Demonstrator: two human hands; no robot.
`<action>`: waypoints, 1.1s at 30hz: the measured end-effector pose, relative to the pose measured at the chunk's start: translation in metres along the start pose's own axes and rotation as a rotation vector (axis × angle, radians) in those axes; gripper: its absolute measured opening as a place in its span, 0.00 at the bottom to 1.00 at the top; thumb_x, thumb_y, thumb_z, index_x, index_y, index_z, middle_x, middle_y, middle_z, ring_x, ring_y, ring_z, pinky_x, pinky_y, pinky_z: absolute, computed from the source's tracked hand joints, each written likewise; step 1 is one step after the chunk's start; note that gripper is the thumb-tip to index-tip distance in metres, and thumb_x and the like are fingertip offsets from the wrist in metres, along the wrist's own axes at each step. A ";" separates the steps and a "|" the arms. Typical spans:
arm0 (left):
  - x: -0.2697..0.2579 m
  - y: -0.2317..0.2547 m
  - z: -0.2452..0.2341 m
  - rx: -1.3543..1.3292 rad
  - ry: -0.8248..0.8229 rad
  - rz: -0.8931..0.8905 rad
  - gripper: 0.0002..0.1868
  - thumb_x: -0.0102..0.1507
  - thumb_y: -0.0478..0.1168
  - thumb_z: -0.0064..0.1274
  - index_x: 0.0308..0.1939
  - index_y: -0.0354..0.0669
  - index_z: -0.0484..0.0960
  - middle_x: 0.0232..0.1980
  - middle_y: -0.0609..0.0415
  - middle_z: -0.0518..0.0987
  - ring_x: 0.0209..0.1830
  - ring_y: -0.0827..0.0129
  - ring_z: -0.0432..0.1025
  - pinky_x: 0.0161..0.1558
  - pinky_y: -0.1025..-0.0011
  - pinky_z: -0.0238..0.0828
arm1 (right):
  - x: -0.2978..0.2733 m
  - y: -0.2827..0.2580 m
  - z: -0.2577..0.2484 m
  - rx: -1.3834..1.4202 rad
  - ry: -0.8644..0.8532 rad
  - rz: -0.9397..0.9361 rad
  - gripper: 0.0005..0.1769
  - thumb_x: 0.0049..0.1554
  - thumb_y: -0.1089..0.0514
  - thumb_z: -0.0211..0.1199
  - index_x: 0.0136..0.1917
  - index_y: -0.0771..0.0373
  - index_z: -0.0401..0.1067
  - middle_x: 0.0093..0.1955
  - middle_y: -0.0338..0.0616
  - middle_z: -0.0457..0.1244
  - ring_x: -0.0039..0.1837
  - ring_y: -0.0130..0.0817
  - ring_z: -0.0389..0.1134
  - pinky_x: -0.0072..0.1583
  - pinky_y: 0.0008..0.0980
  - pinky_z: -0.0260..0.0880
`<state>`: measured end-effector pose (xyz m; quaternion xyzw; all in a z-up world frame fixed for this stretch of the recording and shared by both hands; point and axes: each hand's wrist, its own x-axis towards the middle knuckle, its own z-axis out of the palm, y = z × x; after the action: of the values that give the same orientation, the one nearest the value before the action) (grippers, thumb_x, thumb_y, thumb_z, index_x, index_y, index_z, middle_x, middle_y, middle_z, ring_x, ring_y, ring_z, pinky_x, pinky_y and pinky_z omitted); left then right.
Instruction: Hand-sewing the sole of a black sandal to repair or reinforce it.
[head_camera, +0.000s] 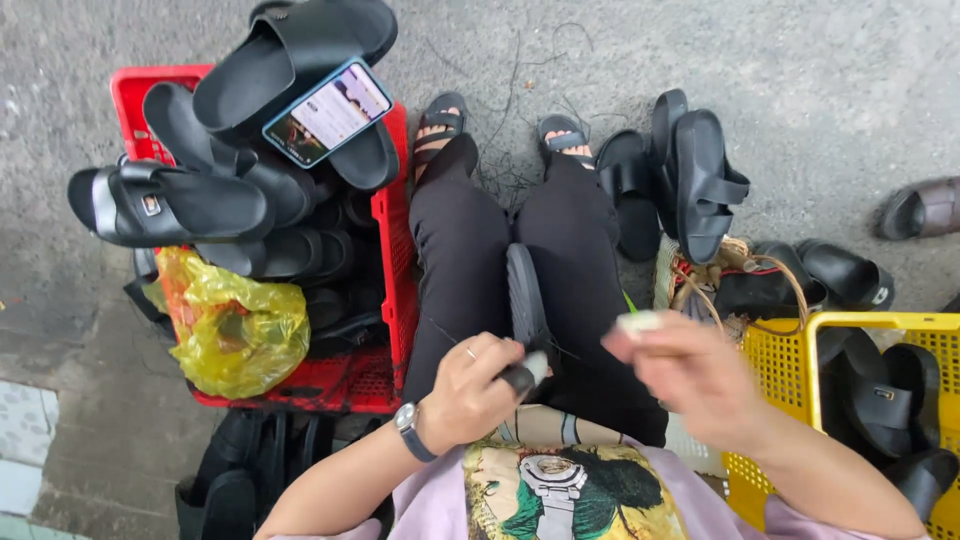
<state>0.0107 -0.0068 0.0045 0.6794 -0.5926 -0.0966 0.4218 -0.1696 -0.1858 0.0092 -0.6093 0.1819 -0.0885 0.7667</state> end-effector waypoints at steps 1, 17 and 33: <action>0.002 0.002 -0.002 0.024 -0.024 -0.076 0.10 0.52 0.33 0.63 0.35 0.36 0.80 0.38 0.51 0.73 0.27 0.65 0.64 0.28 0.71 0.64 | 0.005 0.004 0.003 -0.437 -0.107 -0.006 0.27 0.49 0.69 0.56 0.63 0.60 0.62 0.64 0.48 0.62 0.43 0.27 0.66 0.49 0.26 0.68; 0.090 -0.050 -0.006 -0.867 -0.061 -0.641 0.20 0.64 0.44 0.47 0.27 0.28 0.77 0.19 0.46 0.70 0.18 0.68 0.62 0.22 0.69 0.61 | 0.045 0.014 0.020 -0.334 -0.034 -0.008 0.07 0.47 0.68 0.58 0.38 0.63 0.76 0.14 0.35 0.52 0.18 0.26 0.52 0.24 0.22 0.57; 0.023 -0.028 -0.021 -0.200 -0.117 -0.448 0.28 0.50 0.35 0.62 0.53 0.31 0.73 0.53 0.36 0.70 0.59 0.41 0.65 0.61 0.55 0.62 | 0.024 0.011 0.020 -1.339 -0.207 -0.386 0.24 0.55 0.63 0.46 0.63 0.49 0.65 0.43 0.41 0.56 0.32 0.28 0.62 0.37 0.27 0.67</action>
<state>0.0507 -0.0189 0.0072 0.7421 -0.4379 -0.2849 0.4199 -0.1405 -0.1740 -0.0023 -0.9769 0.0121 -0.0338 0.2107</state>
